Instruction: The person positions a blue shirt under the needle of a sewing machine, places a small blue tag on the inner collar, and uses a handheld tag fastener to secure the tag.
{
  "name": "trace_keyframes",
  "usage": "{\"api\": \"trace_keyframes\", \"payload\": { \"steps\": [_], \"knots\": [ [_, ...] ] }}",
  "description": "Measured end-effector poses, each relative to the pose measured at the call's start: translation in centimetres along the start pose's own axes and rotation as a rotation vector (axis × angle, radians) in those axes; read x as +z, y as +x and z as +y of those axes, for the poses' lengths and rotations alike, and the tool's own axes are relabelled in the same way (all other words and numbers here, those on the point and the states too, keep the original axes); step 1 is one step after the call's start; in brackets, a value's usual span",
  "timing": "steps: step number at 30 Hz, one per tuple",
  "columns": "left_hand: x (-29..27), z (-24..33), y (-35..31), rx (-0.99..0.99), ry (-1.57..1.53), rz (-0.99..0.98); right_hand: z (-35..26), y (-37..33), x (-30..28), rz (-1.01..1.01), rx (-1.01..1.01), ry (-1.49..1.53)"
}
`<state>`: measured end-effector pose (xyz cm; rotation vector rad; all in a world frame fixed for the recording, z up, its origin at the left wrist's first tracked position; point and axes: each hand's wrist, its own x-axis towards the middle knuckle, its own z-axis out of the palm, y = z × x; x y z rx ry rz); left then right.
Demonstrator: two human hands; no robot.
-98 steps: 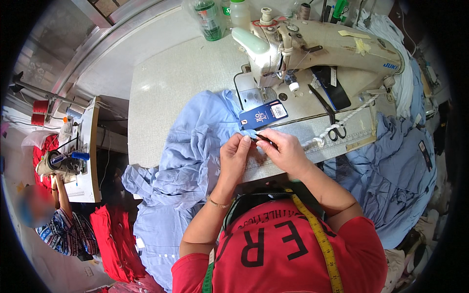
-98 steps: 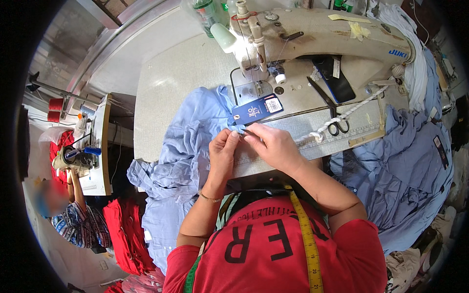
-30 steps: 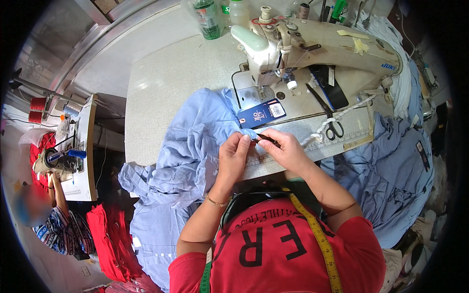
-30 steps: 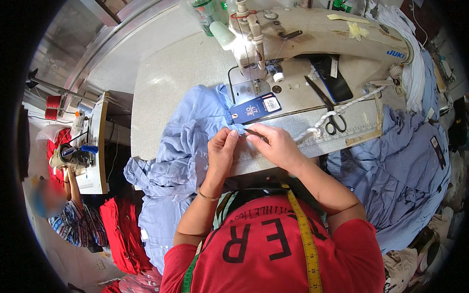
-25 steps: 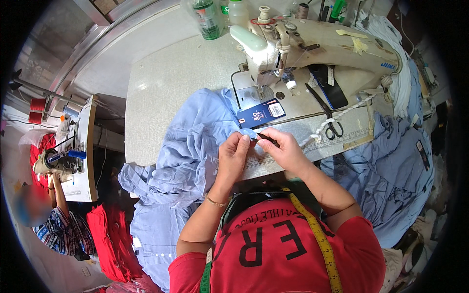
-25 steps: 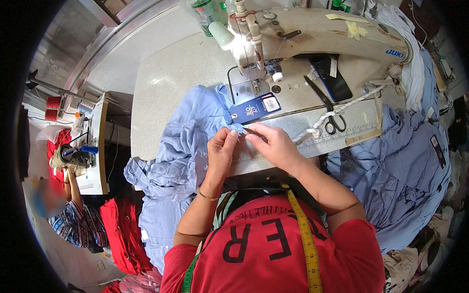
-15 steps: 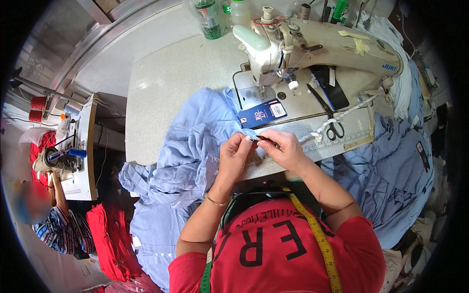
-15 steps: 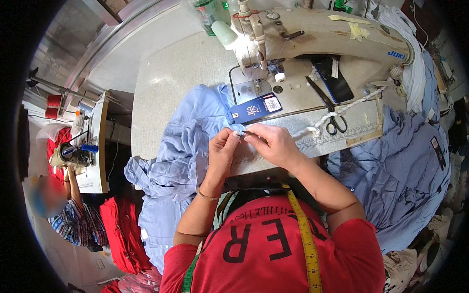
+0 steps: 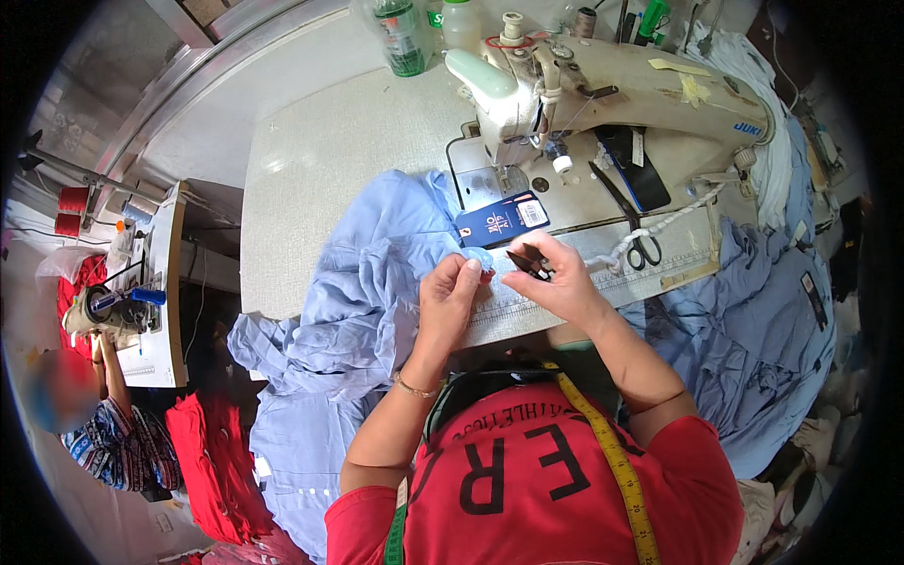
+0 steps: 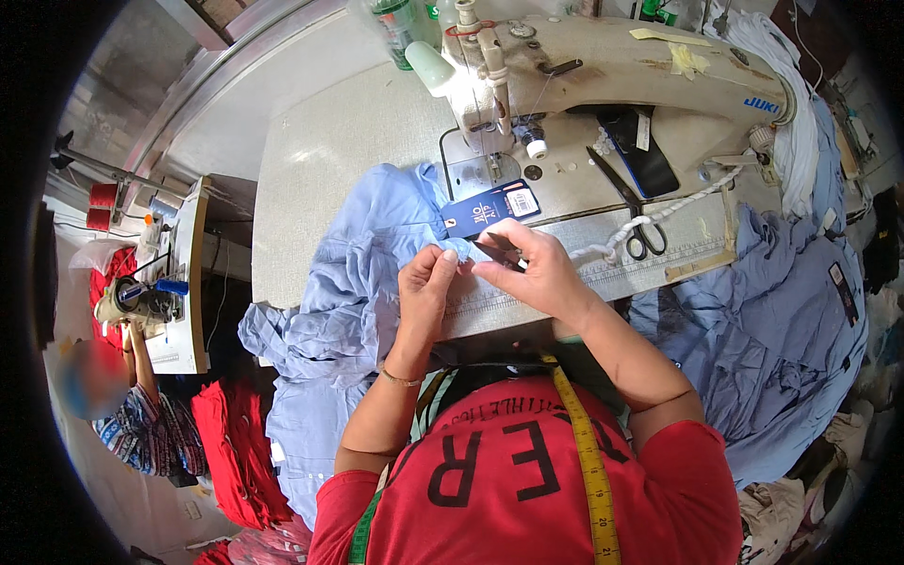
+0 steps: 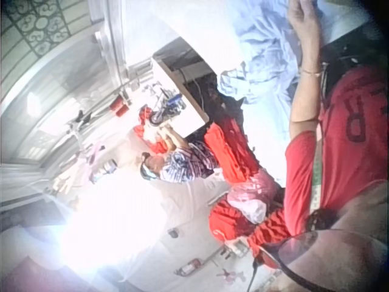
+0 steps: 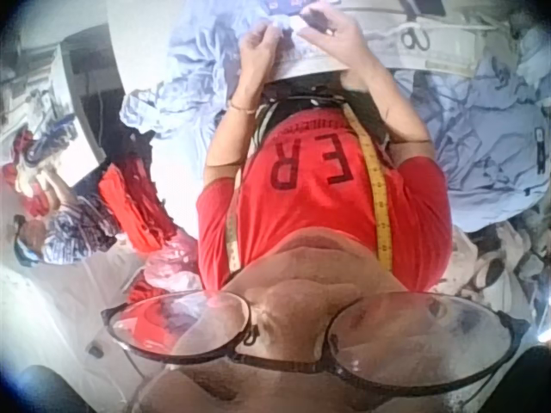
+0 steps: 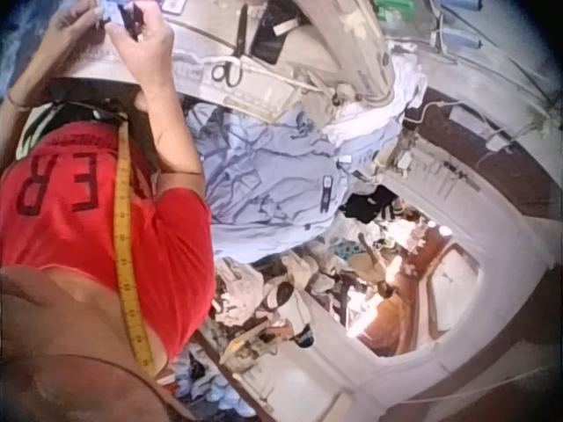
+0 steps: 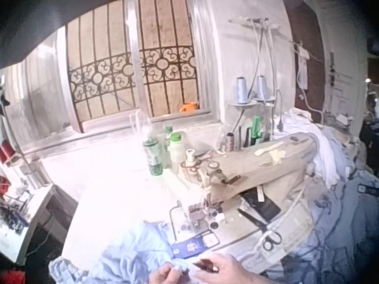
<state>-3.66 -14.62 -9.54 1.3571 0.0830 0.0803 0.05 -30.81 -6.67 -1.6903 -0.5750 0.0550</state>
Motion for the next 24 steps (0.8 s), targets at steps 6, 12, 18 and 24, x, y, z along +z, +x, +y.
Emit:
{"api": "trace_keyframes", "payload": {
  "steps": [6, 12, 18, 24],
  "knots": [
    [-0.5, -0.5, 0.1, 0.048, 0.117, -0.014, 0.4, 0.6, 0.7, -0.02, -0.09, -0.256],
    [-0.1, -0.3, 0.0, 0.105, 0.196, 0.024, 1.1, 0.7, 1.2, 0.046, -0.193, -0.415],
    [0.0, -0.2, -0.1, 0.15, 0.372, 0.06, 0.9, 0.6, 1.1, 0.081, -0.455, -0.705],
    [0.1, -0.4, 0.0, 0.192, 0.412, 0.07, 0.9, 0.8, 1.0, 0.048, -0.394, -0.642]
  ]
}}
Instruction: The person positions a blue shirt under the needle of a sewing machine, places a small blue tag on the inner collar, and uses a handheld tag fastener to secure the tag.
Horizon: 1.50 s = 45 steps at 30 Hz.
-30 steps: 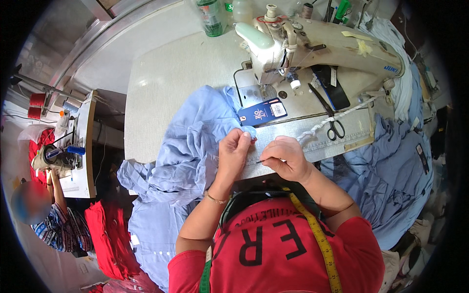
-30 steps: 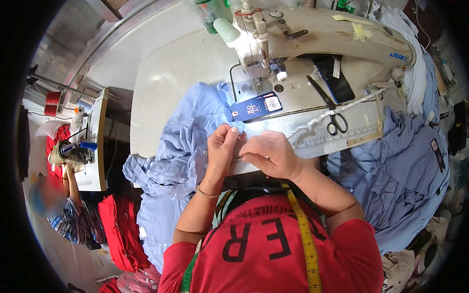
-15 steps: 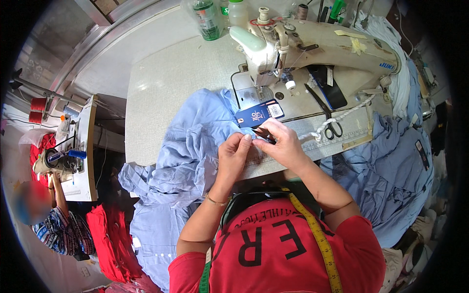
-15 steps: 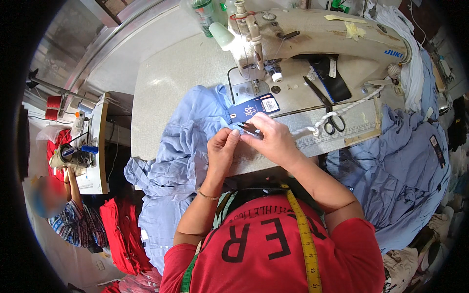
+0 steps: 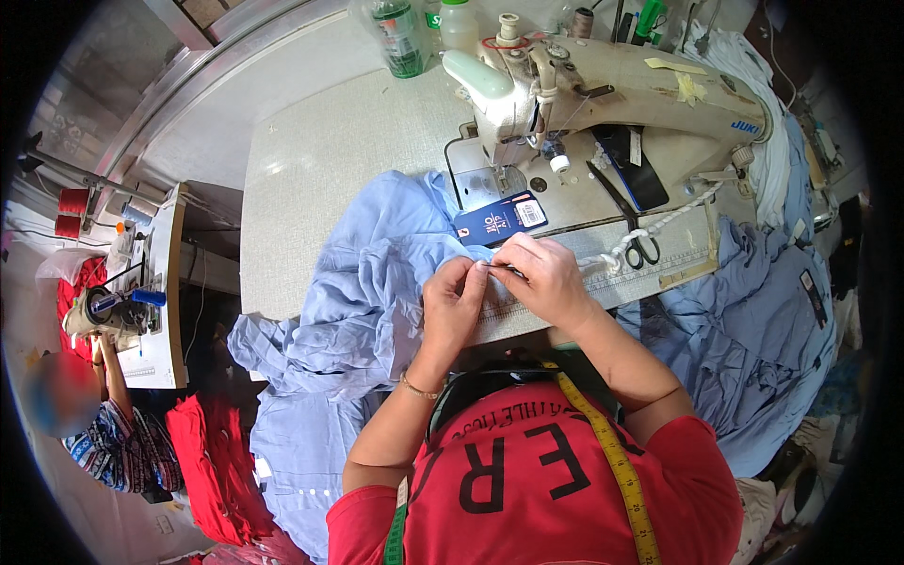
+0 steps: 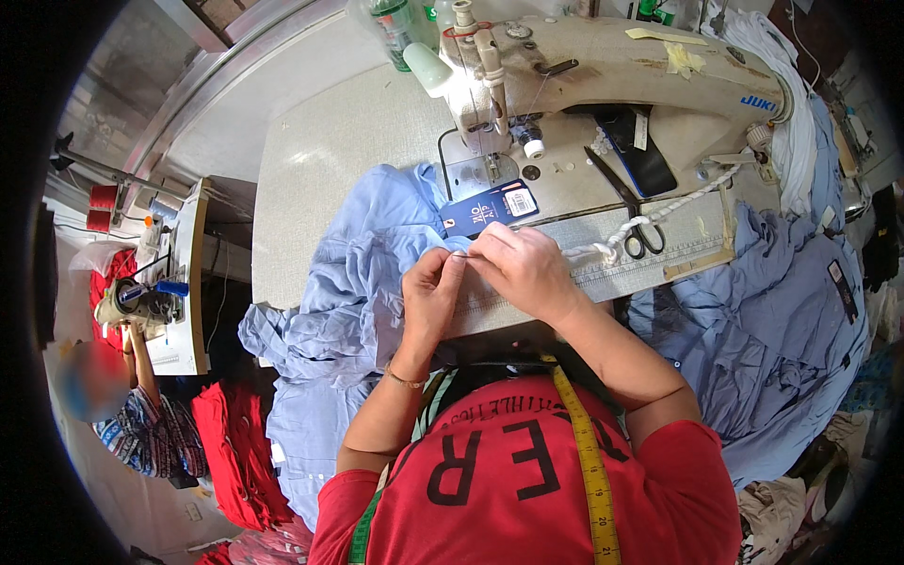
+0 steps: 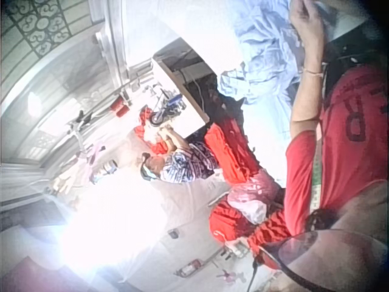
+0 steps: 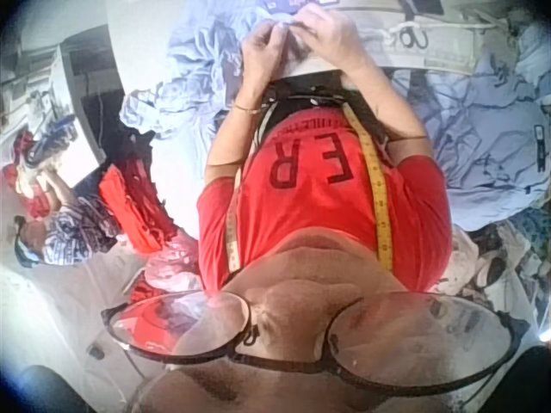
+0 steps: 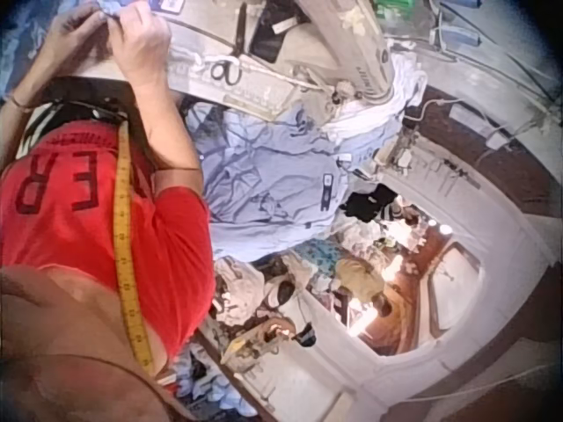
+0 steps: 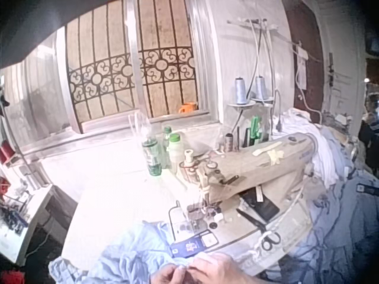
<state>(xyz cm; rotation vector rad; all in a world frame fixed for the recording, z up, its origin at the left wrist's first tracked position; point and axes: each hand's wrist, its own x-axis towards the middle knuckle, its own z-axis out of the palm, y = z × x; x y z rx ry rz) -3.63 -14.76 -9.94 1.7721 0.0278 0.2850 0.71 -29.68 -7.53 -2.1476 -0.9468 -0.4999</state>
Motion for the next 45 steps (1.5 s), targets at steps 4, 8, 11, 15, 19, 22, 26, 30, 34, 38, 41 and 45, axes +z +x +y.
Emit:
{"api": "trace_keyframes", "payload": {
  "steps": [4, 8, 11, 15, 19, 22, 26, 30, 34, 38, 41, 45],
  "knots": [
    [0.0, 0.1, 0.0, -0.021, 0.02, -0.013, 0.2, 0.0, 0.1, -0.026, -0.028, -0.007],
    [0.0, -0.6, 0.1, -0.162, -0.079, 0.018, -0.2, -0.5, -0.1, -0.177, 0.049, 0.318],
    [-0.4, -0.6, 0.6, -0.174, -0.224, -0.026, -1.0, -0.8, -0.9, -0.335, 0.053, 0.535],
    [-0.4, -1.0, 0.5, -0.128, -0.291, -0.031, -0.2, -0.8, -1.8, -0.396, 0.254, 0.48],
    [-0.4, -0.6, 0.5, -0.14, -0.353, -0.054, 0.8, -0.6, -1.7, -0.261, 0.32, 0.397],
    [-0.7, -0.7, 0.5, -0.154, -0.348, -0.065, 1.3, -0.6, -1.5, -0.257, 0.242, 0.376],
    [-0.6, -0.4, 0.5, -0.135, -0.369, -0.051, 0.7, -0.4, -1.5, -0.249, 0.272, 0.289],
    [-0.8, -0.5, 0.3, -0.188, -0.361, -0.082, 1.1, -0.2, -1.0, -0.29, 0.29, 0.225],
    [-1.0, -0.5, 0.3, -0.199, -0.34, -0.106, 1.5, 0.1, -0.9, -0.307, 0.216, 0.158],
    [-0.7, -0.2, 0.3, -0.185, -0.323, -0.091, 1.6, 0.2, -0.8, -0.285, 0.179, 0.15],
    [-0.9, -0.1, 0.3, -0.2, -0.36, -0.104, 1.6, 0.2, -0.8, -0.274, 0.151, 0.121],
    [-0.8, -0.2, 0.3, -0.192, -0.337, -0.101, 1.5, 0.3, -1.0, -0.292, 0.105, 0.085]
  ]
}}
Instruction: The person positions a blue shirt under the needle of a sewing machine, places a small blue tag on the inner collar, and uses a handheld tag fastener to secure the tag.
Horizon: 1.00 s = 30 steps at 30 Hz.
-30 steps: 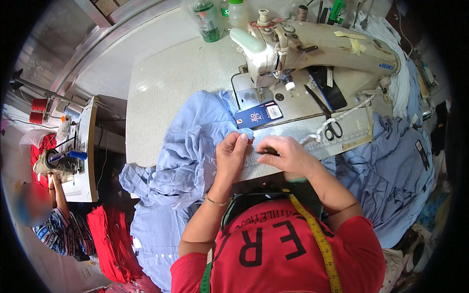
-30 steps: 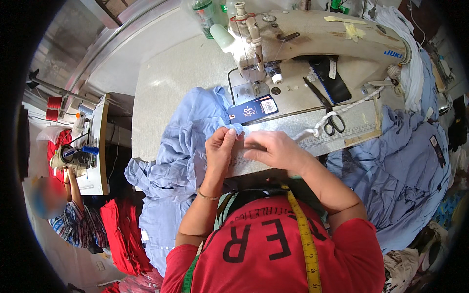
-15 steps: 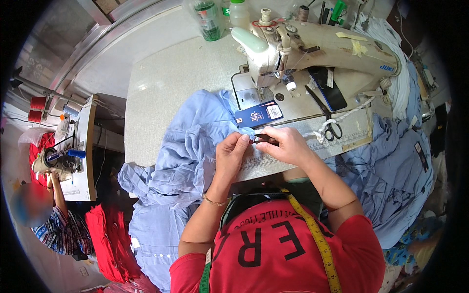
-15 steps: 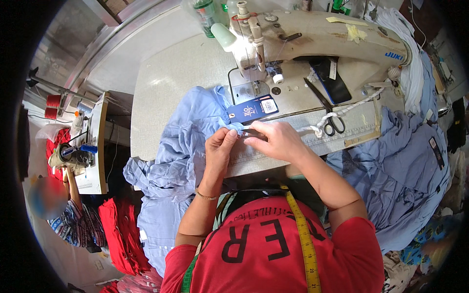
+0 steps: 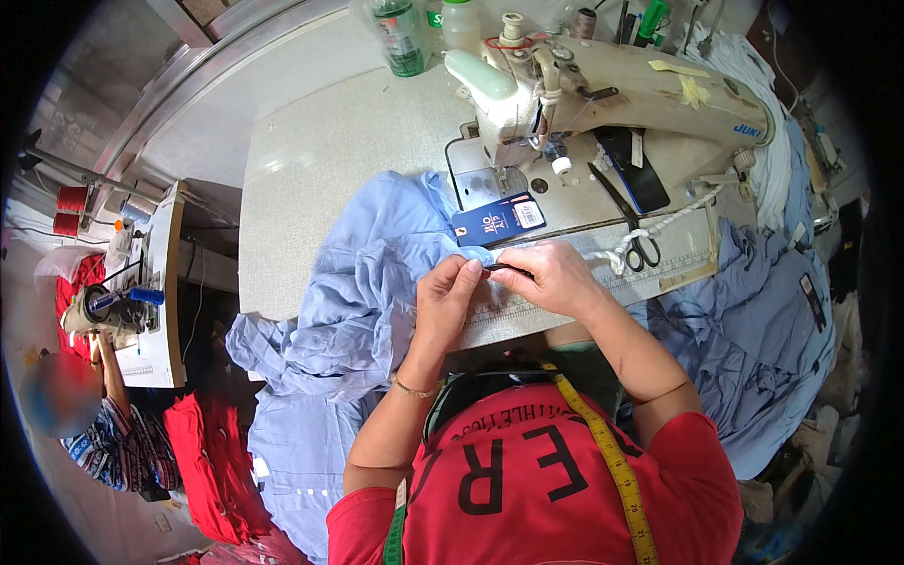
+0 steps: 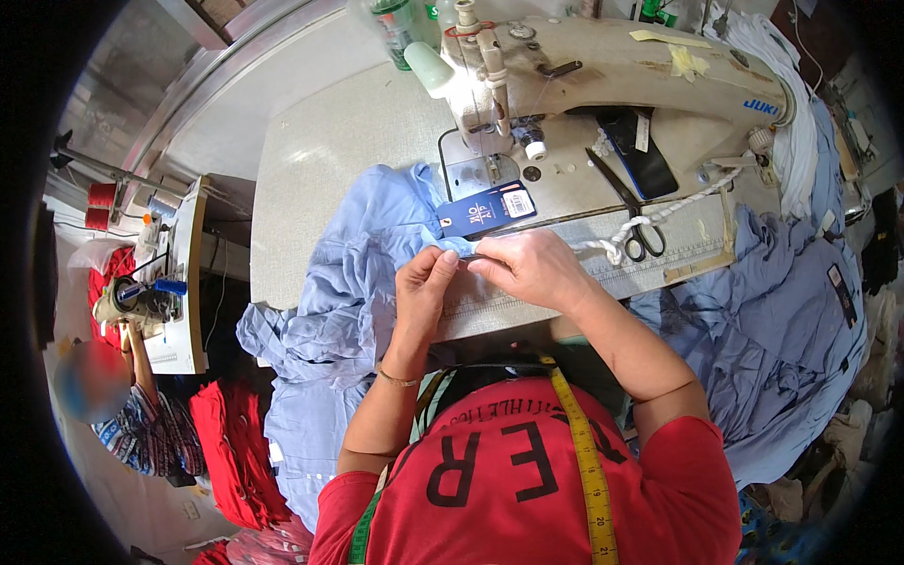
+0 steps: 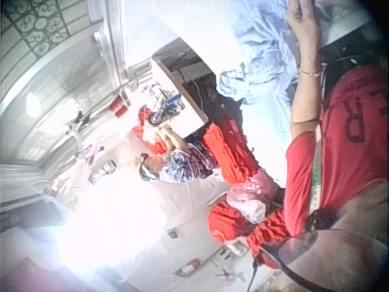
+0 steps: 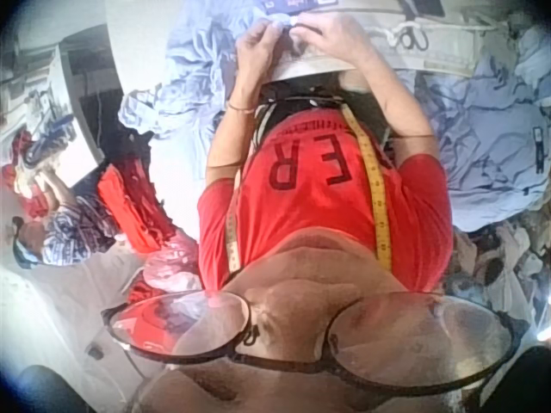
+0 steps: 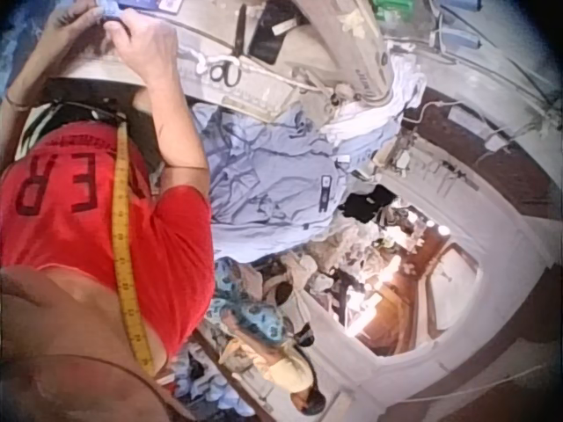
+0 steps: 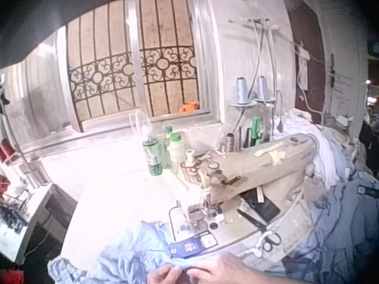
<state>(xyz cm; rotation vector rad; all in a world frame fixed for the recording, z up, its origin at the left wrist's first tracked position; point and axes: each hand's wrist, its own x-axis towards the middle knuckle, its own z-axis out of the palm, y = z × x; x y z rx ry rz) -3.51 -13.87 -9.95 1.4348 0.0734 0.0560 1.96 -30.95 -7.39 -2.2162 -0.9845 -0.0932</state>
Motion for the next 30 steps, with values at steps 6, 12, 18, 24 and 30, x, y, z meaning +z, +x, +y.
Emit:
{"api": "trace_keyframes", "payload": {
  "steps": [6, 12, 18, 24, 30],
  "knots": [
    [0.3, -0.2, 0.1, 0.036, -0.038, 0.013, 0.9, -0.7, 1.0, 0.309, 0.018, 0.505],
    [0.1, 0.0, 0.1, 0.036, 0.011, 0.006, -0.7, 0.1, 0.6, 0.206, 0.094, 0.388],
    [-0.3, -0.1, 0.2, 0.032, 0.067, -0.004, -0.6, 0.6, 1.5, 0.289, -0.164, 0.06],
    [0.0, -0.5, 0.3, 0.06, -0.04, 0.044, -1.2, -0.2, 1.5, 0.327, -0.153, 0.084],
    [0.0, -0.5, 0.3, 0.014, -0.109, 0.069, -2.9, -2.4, -0.9, -0.313, -0.057, 0.377]
  ]
}}
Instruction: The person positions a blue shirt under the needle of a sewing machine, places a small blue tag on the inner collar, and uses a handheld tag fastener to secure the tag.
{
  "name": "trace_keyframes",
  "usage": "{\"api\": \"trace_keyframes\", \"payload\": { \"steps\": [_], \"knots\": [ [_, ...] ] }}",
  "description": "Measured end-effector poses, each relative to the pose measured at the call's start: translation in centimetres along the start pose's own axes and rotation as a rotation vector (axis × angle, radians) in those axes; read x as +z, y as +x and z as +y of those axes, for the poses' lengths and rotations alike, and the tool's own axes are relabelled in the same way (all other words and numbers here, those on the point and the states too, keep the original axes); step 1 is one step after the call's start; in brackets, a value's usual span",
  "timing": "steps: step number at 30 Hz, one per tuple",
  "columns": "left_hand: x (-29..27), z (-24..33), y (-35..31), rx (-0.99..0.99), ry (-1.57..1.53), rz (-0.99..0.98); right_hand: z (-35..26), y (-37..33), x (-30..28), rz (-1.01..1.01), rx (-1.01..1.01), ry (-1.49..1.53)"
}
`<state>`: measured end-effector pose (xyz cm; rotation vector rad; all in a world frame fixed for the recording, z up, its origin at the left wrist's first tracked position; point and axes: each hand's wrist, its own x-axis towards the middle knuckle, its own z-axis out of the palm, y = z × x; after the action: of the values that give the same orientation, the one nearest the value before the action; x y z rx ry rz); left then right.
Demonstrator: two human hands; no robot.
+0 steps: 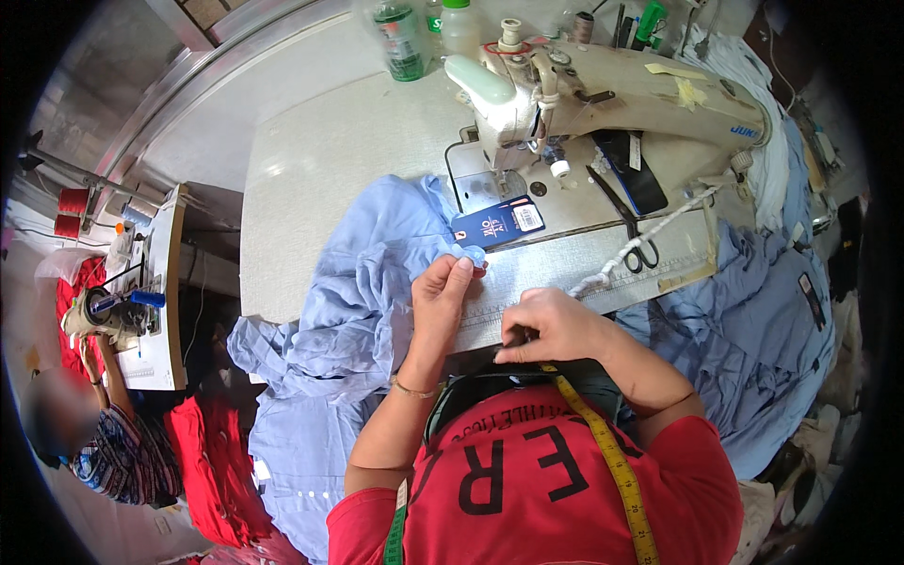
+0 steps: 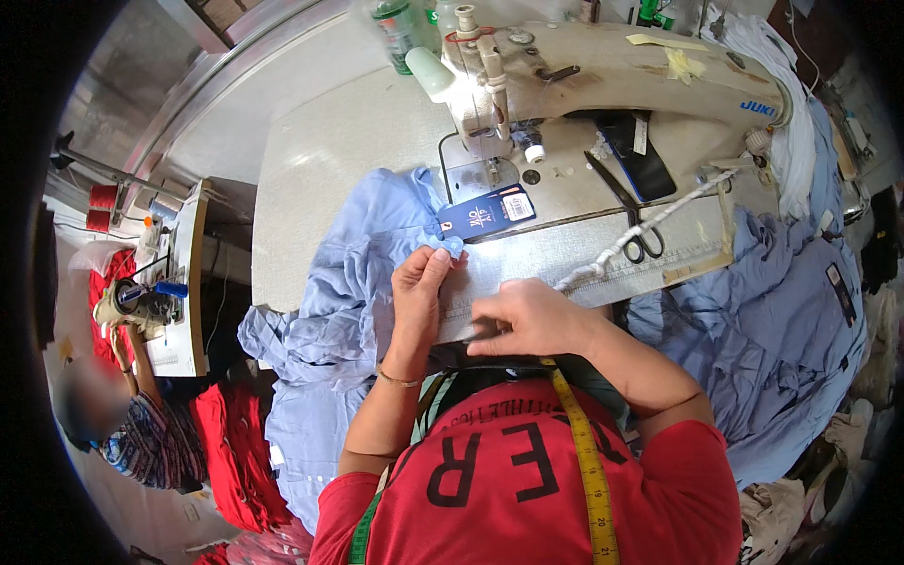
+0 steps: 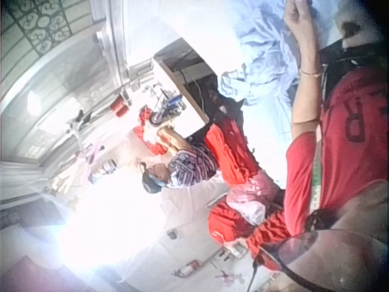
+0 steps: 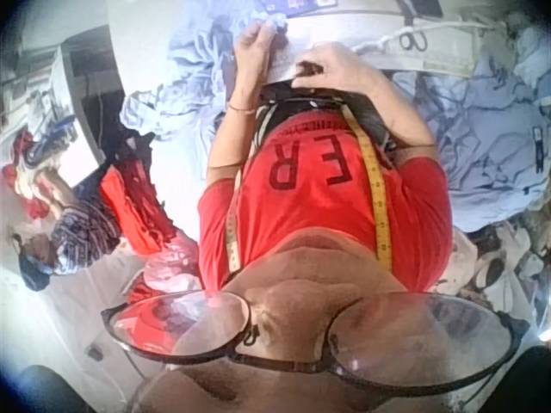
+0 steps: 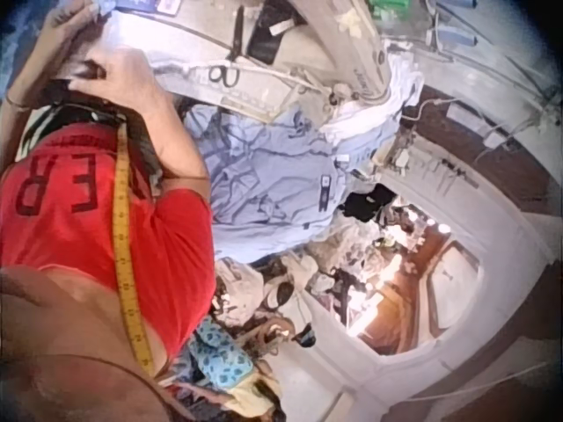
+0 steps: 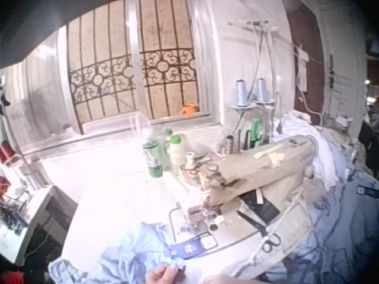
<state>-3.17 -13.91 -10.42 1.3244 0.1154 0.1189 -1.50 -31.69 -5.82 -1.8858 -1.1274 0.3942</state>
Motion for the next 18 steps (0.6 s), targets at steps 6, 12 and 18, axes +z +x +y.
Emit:
{"api": "trace_keyframes", "payload": {
  "steps": [6, 12, 18],
  "knots": [
    [-0.1, 0.1, -0.2, 0.02, 0.072, -0.022, 0.6, 2.4, 0.1, 0.522, 0.069, -0.173],
    [0.1, 0.4, -0.4, 0.053, 0.114, -0.012, 1.7, 3.3, 1.2, 0.577, 0.086, -0.223],
    [0.0, 0.3, -0.3, 0.039, 0.139, 0.001, 1.2, 2.2, 0.8, 0.343, 0.004, 0.083]
  ]
}}
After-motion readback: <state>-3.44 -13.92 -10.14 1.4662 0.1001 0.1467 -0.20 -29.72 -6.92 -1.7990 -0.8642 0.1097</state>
